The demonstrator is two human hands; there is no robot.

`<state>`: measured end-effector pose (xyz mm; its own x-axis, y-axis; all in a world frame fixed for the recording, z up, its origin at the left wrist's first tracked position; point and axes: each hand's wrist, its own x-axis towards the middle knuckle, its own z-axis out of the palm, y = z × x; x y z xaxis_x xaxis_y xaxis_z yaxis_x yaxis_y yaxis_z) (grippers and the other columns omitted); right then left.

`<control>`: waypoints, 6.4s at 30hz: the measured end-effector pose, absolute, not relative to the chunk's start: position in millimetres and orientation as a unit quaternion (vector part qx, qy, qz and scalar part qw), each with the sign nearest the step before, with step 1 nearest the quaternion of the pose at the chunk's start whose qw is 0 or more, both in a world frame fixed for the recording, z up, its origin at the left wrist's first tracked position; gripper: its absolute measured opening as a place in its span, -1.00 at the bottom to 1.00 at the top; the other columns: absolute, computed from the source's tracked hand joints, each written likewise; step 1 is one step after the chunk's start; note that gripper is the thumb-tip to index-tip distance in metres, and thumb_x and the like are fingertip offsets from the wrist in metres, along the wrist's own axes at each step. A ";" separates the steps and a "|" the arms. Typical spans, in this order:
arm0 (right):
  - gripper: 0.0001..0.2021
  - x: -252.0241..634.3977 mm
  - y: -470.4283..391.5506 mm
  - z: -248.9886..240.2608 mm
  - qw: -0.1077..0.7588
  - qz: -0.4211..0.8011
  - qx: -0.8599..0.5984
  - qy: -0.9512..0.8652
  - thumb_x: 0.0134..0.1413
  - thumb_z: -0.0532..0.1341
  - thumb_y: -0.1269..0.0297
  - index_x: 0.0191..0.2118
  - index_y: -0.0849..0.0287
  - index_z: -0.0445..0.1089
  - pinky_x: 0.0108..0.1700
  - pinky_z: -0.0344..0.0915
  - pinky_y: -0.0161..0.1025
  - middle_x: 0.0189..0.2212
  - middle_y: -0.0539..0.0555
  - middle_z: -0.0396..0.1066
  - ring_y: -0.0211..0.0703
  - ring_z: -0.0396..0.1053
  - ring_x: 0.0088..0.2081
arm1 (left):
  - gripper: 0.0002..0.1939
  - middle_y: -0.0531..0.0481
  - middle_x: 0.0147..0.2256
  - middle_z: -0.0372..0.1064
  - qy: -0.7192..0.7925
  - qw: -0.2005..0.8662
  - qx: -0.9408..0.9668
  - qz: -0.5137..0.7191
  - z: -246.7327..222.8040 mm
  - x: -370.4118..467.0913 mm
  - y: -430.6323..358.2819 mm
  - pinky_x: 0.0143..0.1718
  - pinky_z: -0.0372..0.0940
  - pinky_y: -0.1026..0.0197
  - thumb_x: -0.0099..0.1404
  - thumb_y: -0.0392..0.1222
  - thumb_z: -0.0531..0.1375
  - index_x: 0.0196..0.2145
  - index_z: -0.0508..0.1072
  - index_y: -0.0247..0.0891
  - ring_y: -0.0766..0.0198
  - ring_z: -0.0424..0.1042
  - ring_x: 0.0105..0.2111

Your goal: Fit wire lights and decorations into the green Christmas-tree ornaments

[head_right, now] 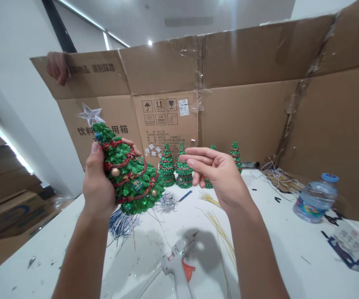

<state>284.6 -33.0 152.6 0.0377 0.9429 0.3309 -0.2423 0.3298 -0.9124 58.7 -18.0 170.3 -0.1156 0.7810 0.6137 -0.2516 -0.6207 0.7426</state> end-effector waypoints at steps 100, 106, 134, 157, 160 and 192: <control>-0.69 282.2 -24.4 145.1 0.698 0.427 -0.337 -0.466 -0.23 0.67 0.22 -0.30 0.06 0.68 -0.15 0.46 -0.30 -0.37 0.00 0.67 -0.24 0.56 -0.27 | -0.47 -0.15 -0.23 0.56 0.230 0.358 0.558 0.713 171.5 58.9 -18.8 -0.35 0.49 0.12 0.45 0.37 0.13 -0.19 0.57 -0.17 0.06 0.58 -0.21; -0.77 281.9 -22.3 142.3 0.693 0.421 -0.338 -0.478 -0.12 0.64 0.19 -0.32 0.06 0.69 -0.21 0.44 -0.29 -0.40 0.00 0.64 -0.26 0.51 -0.34 | -0.48 -0.14 -0.25 0.57 0.230 0.350 0.560 0.715 171.7 57.2 -18.1 -0.36 0.48 0.13 0.44 0.35 0.13 -0.22 0.56 -0.17 0.06 0.59 -0.22; -0.77 281.9 -19.1 141.6 0.682 0.478 -0.298 -0.466 -0.03 0.60 0.30 -0.20 0.12 0.71 -0.03 0.60 -0.33 -0.19 0.12 0.73 -0.12 0.69 -0.11 | -0.49 -0.16 -0.13 0.58 0.217 0.378 0.553 0.710 171.7 58.5 -17.3 -0.32 0.50 0.15 0.44 0.33 0.16 -0.17 0.59 -0.20 0.07 0.59 -0.15; -0.76 281.7 -18.8 142.9 0.737 0.442 -0.281 -0.427 -0.12 0.64 0.26 -0.27 0.12 0.71 -0.01 0.59 -0.44 -0.30 0.05 0.72 -0.24 0.68 -0.17 | -0.46 -0.16 -0.19 0.57 0.223 0.372 0.552 0.712 171.5 59.8 -16.9 -0.31 0.51 0.13 0.41 0.35 0.18 -0.20 0.59 -0.22 0.05 0.60 -0.19; -0.76 281.5 -17.7 142.8 0.736 0.448 -0.280 -0.423 -0.11 0.63 0.29 -0.26 0.11 0.70 0.04 0.59 -0.38 -0.27 0.07 0.72 -0.19 0.68 -0.12 | -0.47 -0.15 -0.23 0.56 0.222 0.375 0.552 0.710 170.9 58.8 -16.8 -0.32 0.51 0.13 0.44 0.33 0.16 -0.20 0.59 -0.21 0.05 0.60 -0.19; -0.78 284.8 -14.8 140.6 0.745 0.452 -0.285 -0.399 -0.06 0.60 0.38 -0.24 0.11 0.69 0.05 0.60 -0.37 -0.23 0.04 0.71 -0.17 0.68 -0.08 | -0.50 -0.13 -0.29 0.55 0.218 0.379 0.551 0.711 171.1 61.0 -17.8 -0.33 0.50 0.11 0.43 0.33 0.16 -0.23 0.58 -0.18 0.04 0.59 -0.22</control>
<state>284.8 -14.8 140.6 0.2740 0.9009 0.3367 -0.4456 0.4291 -0.7857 61.0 -17.8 171.1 -0.1061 0.7785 0.6186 -0.2983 -0.6183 0.7271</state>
